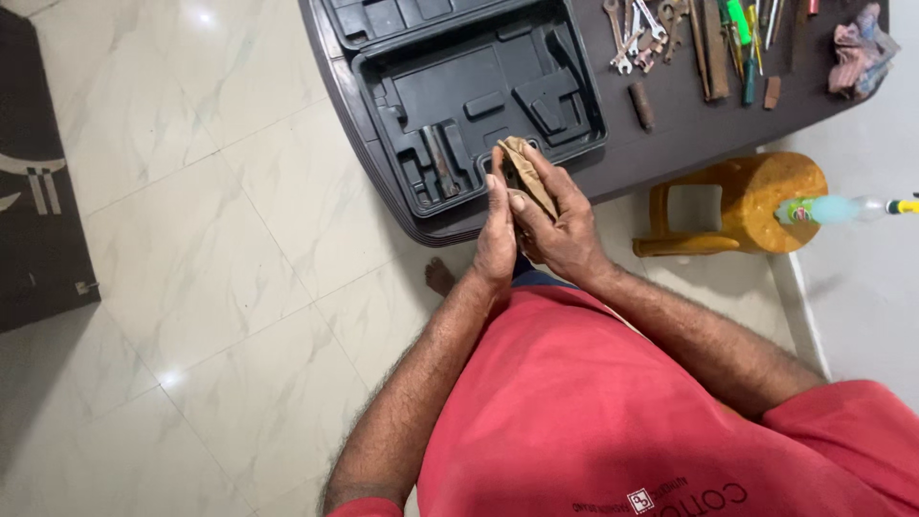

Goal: The person opens a toolbox, picks up metal tools from a table, wipes them with a cloth, and places them into the toolbox. The person repeats this process for several tools, including a wrench.

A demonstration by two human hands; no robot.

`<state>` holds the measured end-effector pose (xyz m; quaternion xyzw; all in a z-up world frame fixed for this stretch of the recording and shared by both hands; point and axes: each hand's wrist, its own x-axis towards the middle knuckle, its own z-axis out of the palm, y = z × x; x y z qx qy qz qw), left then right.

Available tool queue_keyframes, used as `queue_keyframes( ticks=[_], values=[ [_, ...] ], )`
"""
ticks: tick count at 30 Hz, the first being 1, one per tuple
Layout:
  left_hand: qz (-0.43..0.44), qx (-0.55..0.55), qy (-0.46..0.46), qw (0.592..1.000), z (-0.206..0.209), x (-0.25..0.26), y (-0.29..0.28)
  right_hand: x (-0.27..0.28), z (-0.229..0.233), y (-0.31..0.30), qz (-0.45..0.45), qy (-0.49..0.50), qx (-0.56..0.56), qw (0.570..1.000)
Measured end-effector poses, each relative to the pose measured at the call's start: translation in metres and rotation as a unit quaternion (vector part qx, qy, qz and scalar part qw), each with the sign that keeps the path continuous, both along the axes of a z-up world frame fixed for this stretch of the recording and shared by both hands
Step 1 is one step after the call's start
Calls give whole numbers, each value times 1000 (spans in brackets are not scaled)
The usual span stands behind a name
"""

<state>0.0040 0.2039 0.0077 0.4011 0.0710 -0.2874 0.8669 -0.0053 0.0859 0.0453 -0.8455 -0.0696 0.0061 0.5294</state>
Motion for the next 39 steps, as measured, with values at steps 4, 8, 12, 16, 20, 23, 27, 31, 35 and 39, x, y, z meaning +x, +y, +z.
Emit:
queue_keyframes(
  ticks=[4, 8, 12, 16, 20, 23, 27, 31, 35, 39],
  values=[
    [36, -21, -19, 999, -5, 0, -14, 4, -4, -7, -75, 2, 6, 997],
    [76, 87, -144, 983, -5, -5, -21, 11, -13, -5, -130, 37, 14, 991],
    [86, 136, -185, 969, -3, -5, -24, 13, -11, -5, -174, 239, 258, 920],
    [99, 115, -183, 971, -8, 2, -15, -1, -5, -4, -67, 127, 155, 978],
    [100, 88, -186, 973, -11, 0, -17, -10, -10, -7, -39, 93, 43, 994],
    [94, 127, -183, 970, -9, -3, -18, -5, -19, -11, -62, 156, 115, 979],
    [118, 229, -222, 940, -6, -6, -19, 4, -22, -13, -116, 267, 301, 908],
    [110, 310, -280, 902, -12, -1, -14, 9, -13, -5, -139, 345, 391, 842],
    [104, 359, -344, 862, -19, 2, -7, 9, -10, 3, -112, 257, 318, 906],
    [115, 409, -366, 828, -17, -4, -8, 12, -15, 0, -54, 139, 194, 970]
  ],
)
